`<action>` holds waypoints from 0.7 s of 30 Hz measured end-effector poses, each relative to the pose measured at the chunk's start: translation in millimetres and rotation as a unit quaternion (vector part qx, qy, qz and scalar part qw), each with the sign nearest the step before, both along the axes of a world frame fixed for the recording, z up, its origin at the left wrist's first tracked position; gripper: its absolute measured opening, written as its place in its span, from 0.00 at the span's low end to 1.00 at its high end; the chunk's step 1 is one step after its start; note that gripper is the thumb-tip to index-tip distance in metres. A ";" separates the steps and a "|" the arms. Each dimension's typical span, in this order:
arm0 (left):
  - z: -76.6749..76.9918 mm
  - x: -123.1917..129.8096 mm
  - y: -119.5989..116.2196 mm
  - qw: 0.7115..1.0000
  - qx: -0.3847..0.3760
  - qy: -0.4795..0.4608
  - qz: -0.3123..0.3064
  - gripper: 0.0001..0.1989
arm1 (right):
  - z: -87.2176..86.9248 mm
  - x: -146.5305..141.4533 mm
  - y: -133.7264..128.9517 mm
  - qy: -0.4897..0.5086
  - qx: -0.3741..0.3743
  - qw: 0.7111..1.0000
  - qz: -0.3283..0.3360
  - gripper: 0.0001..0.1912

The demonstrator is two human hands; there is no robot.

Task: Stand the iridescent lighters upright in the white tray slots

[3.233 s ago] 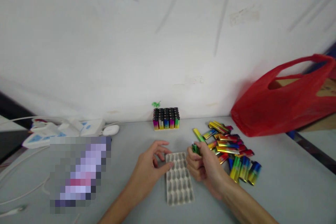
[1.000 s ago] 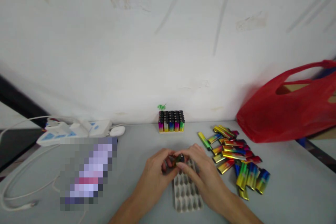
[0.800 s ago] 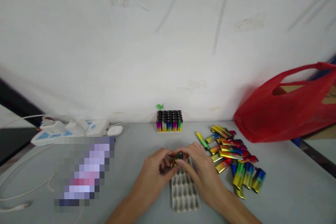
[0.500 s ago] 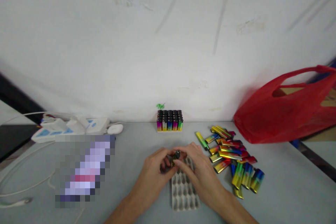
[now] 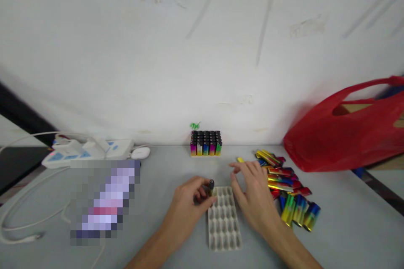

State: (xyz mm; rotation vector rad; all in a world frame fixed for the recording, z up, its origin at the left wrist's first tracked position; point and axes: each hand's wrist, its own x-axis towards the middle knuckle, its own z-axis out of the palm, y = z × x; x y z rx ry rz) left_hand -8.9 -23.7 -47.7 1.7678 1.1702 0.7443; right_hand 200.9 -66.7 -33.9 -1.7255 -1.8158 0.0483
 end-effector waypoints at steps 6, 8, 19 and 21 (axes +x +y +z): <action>0.8 -2.1 -0.1 1.000 0.007 0.001 0.001 0.10 | -10.4 17.9 5.0 -0.220 -0.043 0.955 -0.192 0.21; 0.6 -2.6 0.3 1.000 0.009 0.000 0.001 0.10 | -14.5 17.5 3.6 -0.246 -0.061 0.948 -0.191 0.20; -3.0 -2.7 1.4 1.000 0.014 -0.001 0.003 0.10 | -24.7 16.7 6.6 -0.213 -0.033 0.972 -0.092 0.21; -0.5 -2.2 0.7 1.000 0.011 0.002 0.006 0.10 | -25.8 19.8 8.8 -0.208 -0.021 0.973 -0.101 0.20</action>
